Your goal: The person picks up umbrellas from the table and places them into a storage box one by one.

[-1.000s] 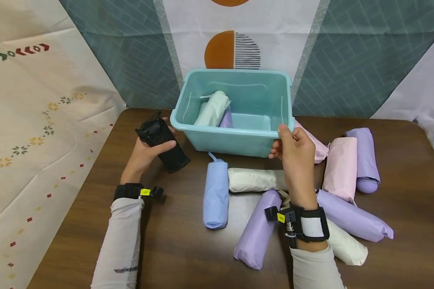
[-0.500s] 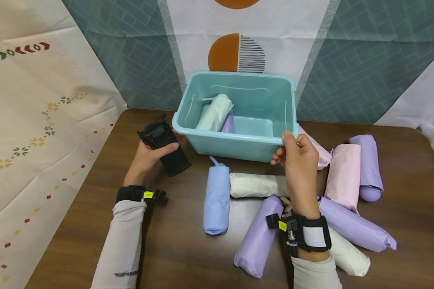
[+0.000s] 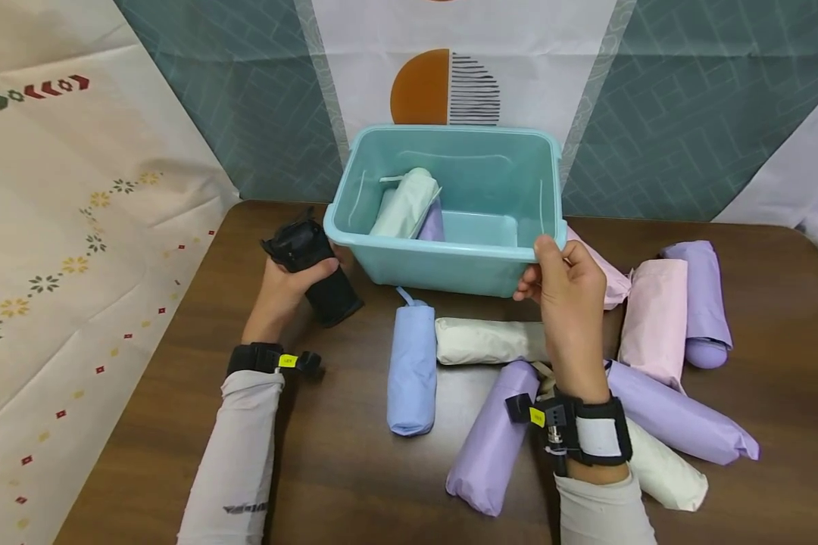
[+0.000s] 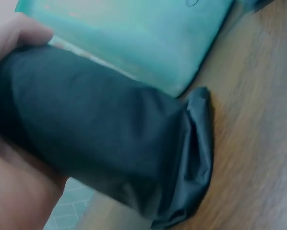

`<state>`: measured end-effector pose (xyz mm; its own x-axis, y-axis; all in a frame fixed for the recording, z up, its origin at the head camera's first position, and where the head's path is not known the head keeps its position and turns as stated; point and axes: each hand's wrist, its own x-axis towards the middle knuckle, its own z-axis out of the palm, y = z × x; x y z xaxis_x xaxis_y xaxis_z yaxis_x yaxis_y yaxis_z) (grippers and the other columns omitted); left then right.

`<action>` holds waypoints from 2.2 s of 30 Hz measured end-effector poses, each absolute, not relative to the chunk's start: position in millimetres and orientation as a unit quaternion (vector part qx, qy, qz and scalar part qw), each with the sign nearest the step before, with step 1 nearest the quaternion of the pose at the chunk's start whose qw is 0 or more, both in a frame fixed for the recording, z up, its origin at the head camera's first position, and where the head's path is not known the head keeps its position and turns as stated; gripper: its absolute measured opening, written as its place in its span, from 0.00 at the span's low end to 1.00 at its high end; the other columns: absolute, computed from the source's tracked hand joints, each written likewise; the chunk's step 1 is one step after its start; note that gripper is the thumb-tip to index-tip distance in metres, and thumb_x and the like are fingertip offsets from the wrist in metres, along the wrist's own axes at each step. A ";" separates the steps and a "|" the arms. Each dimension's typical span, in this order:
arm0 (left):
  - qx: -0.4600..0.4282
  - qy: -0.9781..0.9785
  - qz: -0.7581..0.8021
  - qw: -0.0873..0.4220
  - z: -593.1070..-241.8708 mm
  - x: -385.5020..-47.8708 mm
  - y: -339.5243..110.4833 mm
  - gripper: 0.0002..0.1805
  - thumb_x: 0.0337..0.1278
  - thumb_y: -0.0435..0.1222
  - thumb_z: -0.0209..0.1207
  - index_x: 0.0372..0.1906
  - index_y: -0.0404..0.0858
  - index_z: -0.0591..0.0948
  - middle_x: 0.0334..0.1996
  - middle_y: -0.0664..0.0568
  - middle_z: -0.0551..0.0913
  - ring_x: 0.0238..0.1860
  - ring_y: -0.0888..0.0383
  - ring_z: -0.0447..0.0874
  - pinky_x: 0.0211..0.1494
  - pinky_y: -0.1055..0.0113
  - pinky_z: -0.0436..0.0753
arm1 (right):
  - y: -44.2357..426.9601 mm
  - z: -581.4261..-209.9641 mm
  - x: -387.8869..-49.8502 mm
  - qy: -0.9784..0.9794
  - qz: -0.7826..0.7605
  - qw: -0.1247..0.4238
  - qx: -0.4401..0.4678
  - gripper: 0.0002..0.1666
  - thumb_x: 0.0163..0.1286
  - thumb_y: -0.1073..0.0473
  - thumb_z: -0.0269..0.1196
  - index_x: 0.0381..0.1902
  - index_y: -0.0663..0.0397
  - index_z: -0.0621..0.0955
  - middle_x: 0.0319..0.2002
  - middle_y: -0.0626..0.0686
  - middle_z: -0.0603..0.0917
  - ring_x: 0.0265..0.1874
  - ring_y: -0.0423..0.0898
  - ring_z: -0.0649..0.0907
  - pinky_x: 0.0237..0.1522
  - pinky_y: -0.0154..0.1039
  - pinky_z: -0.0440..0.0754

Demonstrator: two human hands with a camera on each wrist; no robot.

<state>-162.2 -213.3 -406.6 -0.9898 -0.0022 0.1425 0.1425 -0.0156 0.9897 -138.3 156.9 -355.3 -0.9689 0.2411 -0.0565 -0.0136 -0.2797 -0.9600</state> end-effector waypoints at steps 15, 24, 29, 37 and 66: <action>-0.002 -0.595 -0.780 0.196 -390.8 -160.5 -205.2 0.09 0.56 0.25 0.67 0.41 0.33 0.82 0.30 0.41 0.84 0.27 0.48 0.82 0.37 0.60 0.85 | 153.8 -355.3 -138.4 -0.588 0.800 0.081 -0.089 0.22 0.77 0.51 0.69 0.35 0.63 0.73 0.26 0.55 0.79 0.26 0.47 0.79 0.28 0.36 0.83; -0.016 -0.561 -0.805 0.192 -368.5 -156.0 -203.8 0.04 0.56 0.25 0.62 0.34 0.28 0.79 0.26 0.38 0.80 0.24 0.43 0.76 0.32 0.57 0.82 | 155.6 -355.5 -139.0 -0.591 0.797 0.084 -0.086 0.22 0.77 0.51 0.69 0.34 0.62 0.73 0.26 0.55 0.79 0.26 0.47 0.79 0.27 0.35 0.82; -0.021 -0.551 -0.812 0.190 -356.5 -150.4 -198.7 0.05 0.55 0.25 0.60 0.37 0.29 0.78 0.28 0.38 0.79 0.25 0.43 0.75 0.33 0.57 0.81 | 156.3 -356.2 -139.1 -0.591 0.797 0.084 -0.089 0.23 0.76 0.51 0.69 0.33 0.62 0.72 0.26 0.55 0.79 0.25 0.47 0.79 0.27 0.35 0.82; -0.055 -0.541 -0.816 0.197 -340.7 -145.7 -191.5 0.08 0.54 0.25 0.60 0.41 0.31 0.77 0.25 0.38 0.78 0.23 0.44 0.75 0.31 0.58 0.82 | 154.4 -357.4 -139.4 -0.584 0.803 0.090 -0.083 0.24 0.76 0.51 0.70 0.32 0.61 0.71 0.25 0.55 0.78 0.24 0.47 0.78 0.26 0.35 0.81; -0.186 -0.599 -0.766 0.140 -207.4 -193.6 -131.3 0.08 0.55 0.32 0.61 0.33 0.28 0.79 0.26 0.34 0.79 0.27 0.36 0.76 0.35 0.51 0.82 | 154.3 -357.1 -142.1 -0.604 0.787 0.089 -0.088 0.23 0.77 0.50 0.68 0.34 0.62 0.73 0.25 0.54 0.78 0.24 0.46 0.78 0.25 0.34 0.81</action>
